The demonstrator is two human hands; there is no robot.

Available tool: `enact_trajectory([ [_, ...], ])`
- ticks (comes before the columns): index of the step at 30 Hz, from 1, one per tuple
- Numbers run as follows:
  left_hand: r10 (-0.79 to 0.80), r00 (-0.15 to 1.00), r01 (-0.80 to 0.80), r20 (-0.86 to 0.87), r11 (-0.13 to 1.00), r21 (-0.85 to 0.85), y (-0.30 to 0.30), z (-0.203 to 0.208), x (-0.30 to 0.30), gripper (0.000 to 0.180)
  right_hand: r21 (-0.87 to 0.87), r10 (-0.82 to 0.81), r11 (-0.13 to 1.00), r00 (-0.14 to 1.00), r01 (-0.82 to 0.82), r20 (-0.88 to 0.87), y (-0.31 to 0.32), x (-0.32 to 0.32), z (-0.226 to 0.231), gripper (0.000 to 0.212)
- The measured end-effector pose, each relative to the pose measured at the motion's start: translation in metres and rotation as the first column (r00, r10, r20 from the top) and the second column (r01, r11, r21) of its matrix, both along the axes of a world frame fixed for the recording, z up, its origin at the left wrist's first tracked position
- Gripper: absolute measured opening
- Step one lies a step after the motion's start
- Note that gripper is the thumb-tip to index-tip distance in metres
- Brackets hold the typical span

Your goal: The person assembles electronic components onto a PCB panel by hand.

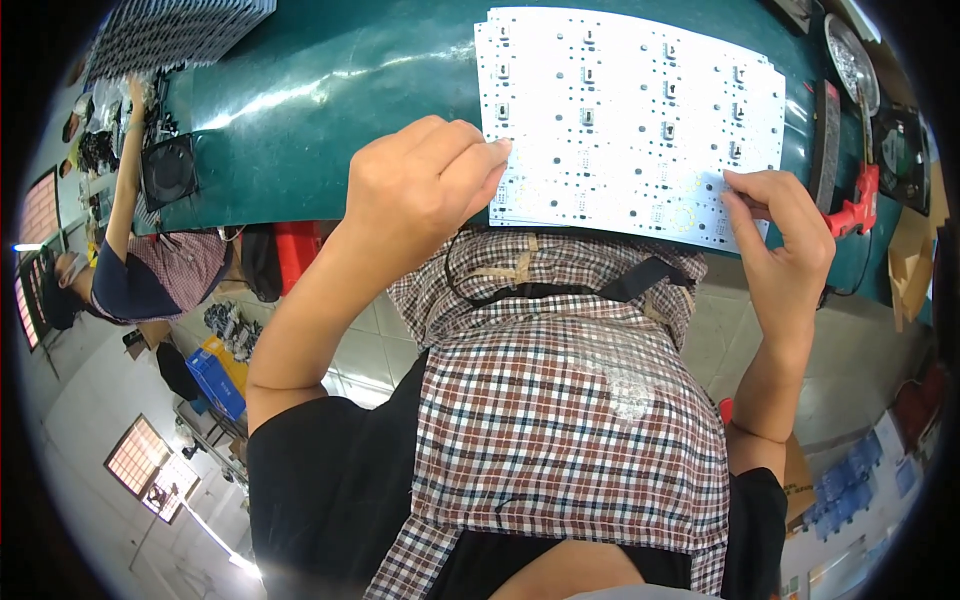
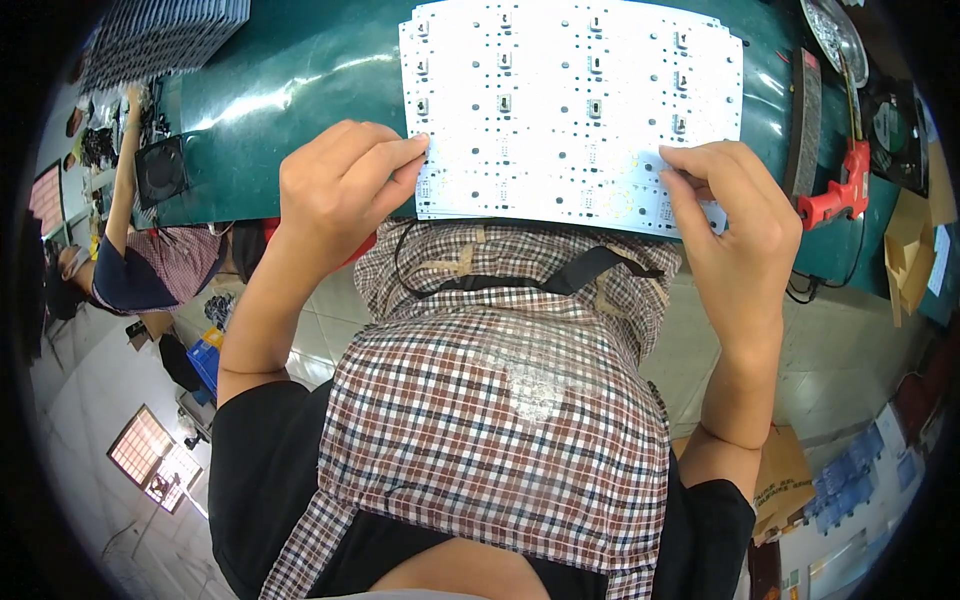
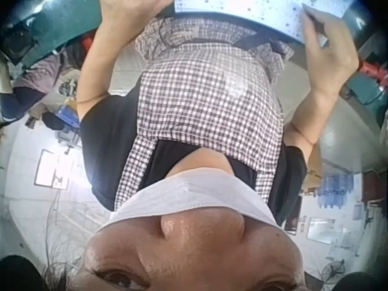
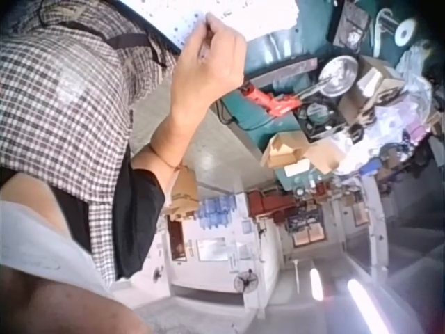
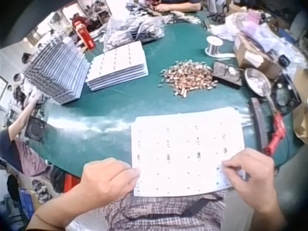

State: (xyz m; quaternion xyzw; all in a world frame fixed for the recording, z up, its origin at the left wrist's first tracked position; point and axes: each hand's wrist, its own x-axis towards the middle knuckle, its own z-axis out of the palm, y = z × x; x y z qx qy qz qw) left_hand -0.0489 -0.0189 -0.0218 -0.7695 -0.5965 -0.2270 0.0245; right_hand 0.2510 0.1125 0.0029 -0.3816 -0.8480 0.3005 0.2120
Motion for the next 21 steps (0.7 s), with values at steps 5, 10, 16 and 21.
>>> enact_trajectory([
  [5,-0.023,0.993,0.035,0.116,0.994,-0.102,0.003,0.003,-0.01,0.018,-0.006,-0.002,1.0,1.0,0.002,-0.001,0.0,0.0,-0.001,0.019],
  [10,-0.011,0.99,0.03,0.142,0.991,-0.127,0.008,0.007,-0.009,0.017,-0.008,-0.002,1.0,1.0,0.002,-0.009,0.0,0.0,-0.001,0.019],
  [16,-0.019,0.998,0.026,0.054,0.992,-0.123,0.009,0.007,-0.006,0.019,-0.034,0.013,0.999,1.0,-0.012,0.013,0.0,0.004,-0.002,0.021],
  [21,-0.047,0.999,0.043,-0.024,0.989,-0.143,0.009,0.008,-0.008,0.022,-0.033,0.014,0.999,1.0,-0.014,0.001,0.0,0.003,-0.001,0.021],
])
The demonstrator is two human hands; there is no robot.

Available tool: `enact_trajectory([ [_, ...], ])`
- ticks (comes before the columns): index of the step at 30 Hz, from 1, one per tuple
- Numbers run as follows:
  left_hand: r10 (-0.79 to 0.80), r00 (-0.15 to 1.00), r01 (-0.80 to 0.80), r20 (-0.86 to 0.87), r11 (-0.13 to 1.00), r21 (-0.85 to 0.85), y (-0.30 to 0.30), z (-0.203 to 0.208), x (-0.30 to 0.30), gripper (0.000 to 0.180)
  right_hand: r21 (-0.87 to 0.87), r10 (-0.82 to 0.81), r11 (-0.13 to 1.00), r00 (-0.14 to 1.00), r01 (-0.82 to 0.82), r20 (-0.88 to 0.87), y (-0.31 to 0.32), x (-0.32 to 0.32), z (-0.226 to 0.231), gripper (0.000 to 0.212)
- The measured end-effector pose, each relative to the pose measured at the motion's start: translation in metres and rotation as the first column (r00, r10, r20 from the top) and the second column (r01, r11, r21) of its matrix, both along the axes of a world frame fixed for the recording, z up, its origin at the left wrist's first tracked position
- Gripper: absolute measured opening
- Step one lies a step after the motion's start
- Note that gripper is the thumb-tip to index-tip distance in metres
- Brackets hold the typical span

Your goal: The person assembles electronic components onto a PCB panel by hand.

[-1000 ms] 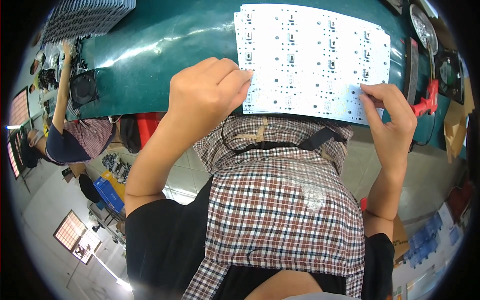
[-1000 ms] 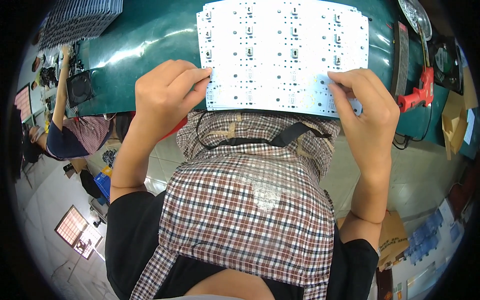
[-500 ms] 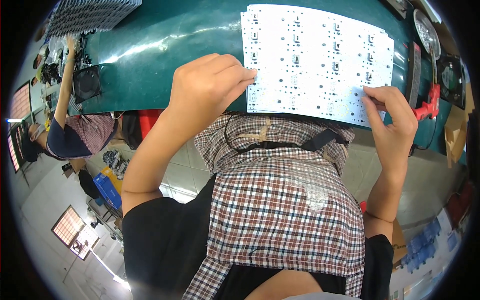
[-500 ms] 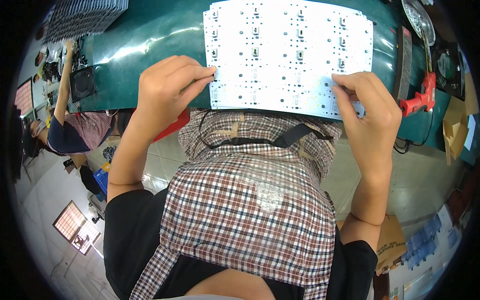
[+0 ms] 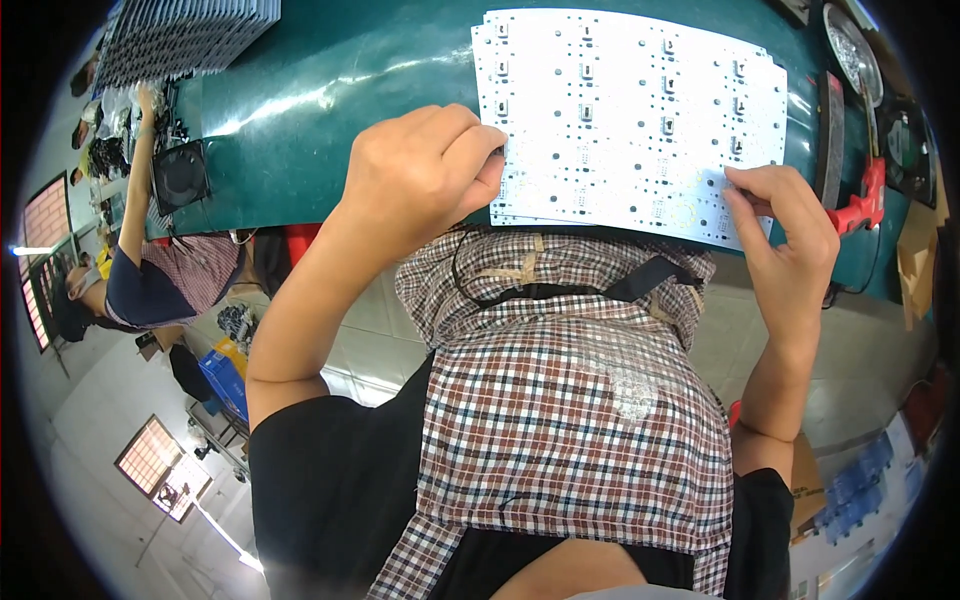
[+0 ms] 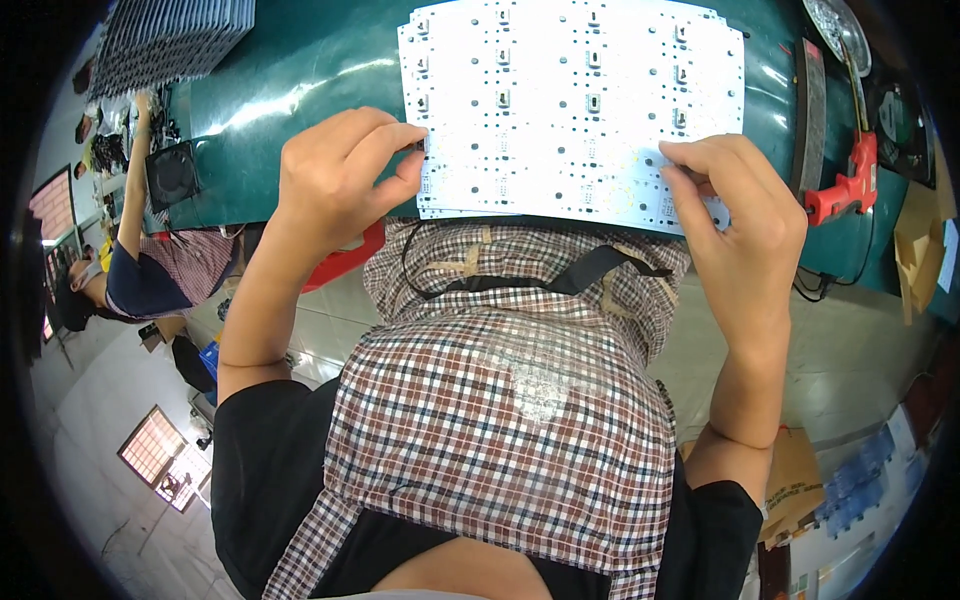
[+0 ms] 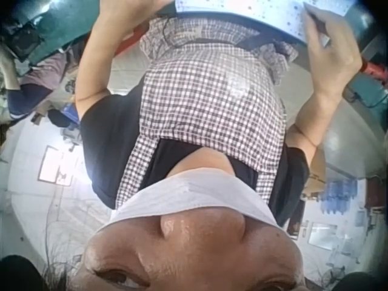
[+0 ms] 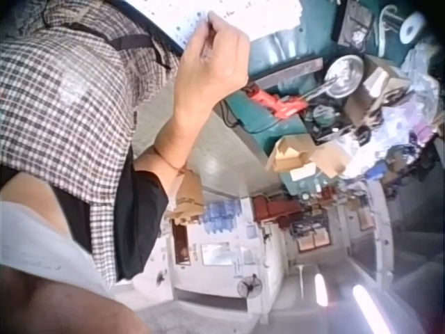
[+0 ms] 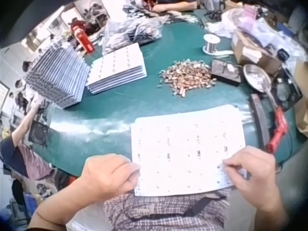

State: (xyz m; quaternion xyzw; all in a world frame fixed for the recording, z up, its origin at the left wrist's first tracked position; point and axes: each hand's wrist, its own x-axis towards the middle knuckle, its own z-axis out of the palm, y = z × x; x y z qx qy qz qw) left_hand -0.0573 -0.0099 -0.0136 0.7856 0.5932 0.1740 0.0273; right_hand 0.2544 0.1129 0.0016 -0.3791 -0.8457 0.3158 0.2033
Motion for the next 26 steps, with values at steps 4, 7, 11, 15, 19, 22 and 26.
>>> enact_trajectory([
  [4,-0.015,0.999,0.016,-0.033,1.0,0.016,-0.001,-0.001,0.001,0.024,0.048,-0.006,0.999,1.0,0.007,-0.028,-0.001,-0.002,-0.001,0.019],
  [7,-0.023,0.999,0.024,-0.023,0.999,0.036,-0.002,-0.002,0.0,0.021,0.047,0.003,0.999,1.0,-0.002,-0.009,-0.001,-0.002,-0.002,0.019],
  [11,-0.03,0.998,0.035,0.053,0.995,-0.091,0.001,0.006,-0.006,0.016,0.034,-0.008,0.999,1.0,0.008,-0.001,0.0,-0.002,-0.002,0.019],
  [15,-0.027,0.993,0.042,0.112,0.99,-0.133,0.007,0.011,-0.01,0.015,0.028,-0.001,1.0,1.0,0.001,-0.002,0.0,-0.001,-0.001,0.02],
  [19,0.057,0.987,-0.033,0.153,0.988,-0.154,0.007,0.012,-0.002,0.011,0.01,0.003,1.0,1.0,-0.003,0.014,0.001,-0.001,0.002,0.021],
  [22,0.094,0.982,-0.067,0.166,0.984,-0.162,0.005,0.016,0.002,0.011,0.06,-0.009,0.998,1.0,0.007,0.02,-0.001,-0.003,0.005,0.021],
  [26,0.084,0.978,-0.03,0.189,0.961,-0.276,0.011,0.021,-0.004,0.012,0.051,-0.004,0.999,1.0,0.003,0.016,-0.002,0.0,0.006,0.02],
])
